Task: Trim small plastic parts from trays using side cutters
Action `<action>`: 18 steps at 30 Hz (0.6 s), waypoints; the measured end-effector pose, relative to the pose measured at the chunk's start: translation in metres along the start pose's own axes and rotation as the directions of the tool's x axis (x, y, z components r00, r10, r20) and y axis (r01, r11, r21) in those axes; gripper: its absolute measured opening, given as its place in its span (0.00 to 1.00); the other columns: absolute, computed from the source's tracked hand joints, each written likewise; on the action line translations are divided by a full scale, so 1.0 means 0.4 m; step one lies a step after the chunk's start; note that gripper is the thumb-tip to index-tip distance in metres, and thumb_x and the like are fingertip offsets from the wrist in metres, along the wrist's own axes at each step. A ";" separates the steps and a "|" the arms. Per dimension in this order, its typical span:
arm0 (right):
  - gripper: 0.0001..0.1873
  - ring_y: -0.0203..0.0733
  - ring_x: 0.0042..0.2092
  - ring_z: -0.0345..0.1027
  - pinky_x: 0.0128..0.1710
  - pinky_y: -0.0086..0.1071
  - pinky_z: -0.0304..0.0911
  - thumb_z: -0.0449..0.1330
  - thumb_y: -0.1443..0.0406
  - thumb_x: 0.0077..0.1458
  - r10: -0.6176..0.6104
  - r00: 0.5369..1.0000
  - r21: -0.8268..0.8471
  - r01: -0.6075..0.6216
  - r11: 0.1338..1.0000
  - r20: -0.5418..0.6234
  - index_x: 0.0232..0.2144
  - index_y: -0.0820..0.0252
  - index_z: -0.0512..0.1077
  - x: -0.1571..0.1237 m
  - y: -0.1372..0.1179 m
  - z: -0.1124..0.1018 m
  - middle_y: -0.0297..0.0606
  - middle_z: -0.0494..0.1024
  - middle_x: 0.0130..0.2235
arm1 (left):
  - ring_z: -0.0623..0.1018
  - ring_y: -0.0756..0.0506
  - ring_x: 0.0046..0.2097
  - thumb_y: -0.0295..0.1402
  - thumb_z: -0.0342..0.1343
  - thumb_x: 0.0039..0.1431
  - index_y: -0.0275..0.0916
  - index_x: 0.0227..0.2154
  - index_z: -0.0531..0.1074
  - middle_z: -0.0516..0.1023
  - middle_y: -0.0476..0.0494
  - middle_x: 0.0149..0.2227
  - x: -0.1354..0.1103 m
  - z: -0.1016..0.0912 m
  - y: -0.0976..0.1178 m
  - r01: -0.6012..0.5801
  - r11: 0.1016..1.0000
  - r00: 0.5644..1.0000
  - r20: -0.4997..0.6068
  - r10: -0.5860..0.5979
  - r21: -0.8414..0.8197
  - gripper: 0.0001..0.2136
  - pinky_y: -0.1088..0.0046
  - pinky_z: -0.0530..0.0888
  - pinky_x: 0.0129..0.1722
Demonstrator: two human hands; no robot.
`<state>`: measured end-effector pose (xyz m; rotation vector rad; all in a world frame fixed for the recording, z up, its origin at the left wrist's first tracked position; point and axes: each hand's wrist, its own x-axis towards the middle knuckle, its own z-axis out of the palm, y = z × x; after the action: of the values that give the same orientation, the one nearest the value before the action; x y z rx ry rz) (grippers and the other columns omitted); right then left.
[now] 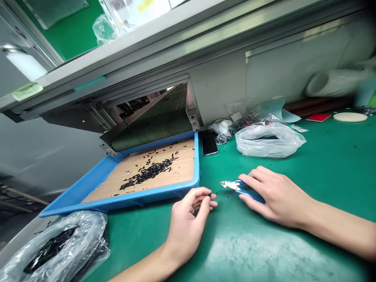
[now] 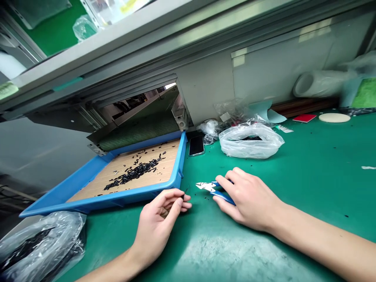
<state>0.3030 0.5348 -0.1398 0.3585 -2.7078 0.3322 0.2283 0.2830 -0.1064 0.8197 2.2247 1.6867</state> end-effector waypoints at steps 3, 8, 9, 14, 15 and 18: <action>0.20 0.50 0.44 0.61 0.43 0.45 0.64 0.50 0.53 0.71 0.067 0.997 0.014 -0.067 0.998 0.040 0.54 0.60 0.68 0.009 0.011 0.000 0.43 0.69 0.42 | 0.83 0.46 0.38 0.36 0.54 0.70 0.41 0.45 0.75 0.82 0.45 0.41 0.075 0.041 0.055 -0.212 0.965 0.977 0.070 0.203 0.155 0.07 0.71 0.79 0.41; 0.21 0.52 0.45 0.63 0.45 0.48 0.65 0.52 0.55 0.69 0.063 0.995 -0.001 -0.063 0.998 0.075 0.56 0.62 0.68 0.013 0.000 -0.020 0.44 0.69 0.43 | 0.81 0.47 0.35 0.30 0.52 0.69 0.37 0.44 0.74 0.82 0.45 0.36 0.376 0.183 0.155 -0.476 0.750 0.877 0.194 0.439 0.459 0.07 0.73 0.75 0.39; 0.21 0.52 0.45 0.63 0.45 0.48 0.66 0.52 0.55 0.69 0.060 0.995 -0.007 -0.059 0.998 0.078 0.56 0.62 0.68 0.010 0.001 -0.023 0.45 0.69 0.44 | 0.81 0.46 0.35 0.29 0.53 0.68 0.36 0.40 0.75 0.82 0.44 0.35 0.428 0.208 0.164 -0.480 0.724 0.874 0.198 0.444 0.495 0.06 0.72 0.74 0.39; 0.22 0.51 0.46 0.67 0.45 0.48 0.69 0.50 0.54 0.70 0.009 0.998 -0.013 -0.009 1.000 0.055 0.59 0.57 0.66 -0.031 0.033 -0.011 0.45 0.70 0.48 | 0.81 0.42 0.40 0.33 0.55 0.68 0.38 0.35 0.78 0.83 0.40 0.36 0.514 0.187 0.132 -0.416 0.592 0.894 0.191 0.405 0.690 0.08 0.68 0.73 0.42; 0.22 0.51 0.47 0.68 0.45 0.47 0.70 0.50 0.53 0.71 -0.002 1.000 -0.016 0.003 1.000 0.017 0.60 0.55 0.66 -0.040 0.044 0.000 0.45 0.71 0.49 | 0.81 0.42 0.42 0.35 0.53 0.69 0.39 0.38 0.78 0.83 0.41 0.38 0.505 0.143 0.116 -0.387 0.555 0.904 0.184 0.387 0.736 0.09 0.68 0.73 0.44; 0.24 0.52 0.48 0.71 0.43 0.44 0.72 0.57 0.50 0.68 -0.068 0.989 -0.041 0.063 0.997 -0.131 0.61 0.50 0.67 -0.053 0.078 0.045 0.43 0.73 0.52 | 0.79 0.42 0.49 0.38 0.48 0.73 0.39 0.48 0.75 0.81 0.40 0.46 0.463 -0.068 0.069 -0.207 0.433 0.953 0.082 0.292 0.877 0.13 0.64 0.73 0.51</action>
<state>0.3065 0.5632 -0.1702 0.3994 -2.5627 0.2767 0.0717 0.3694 -0.0450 1.3494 3.1616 0.4450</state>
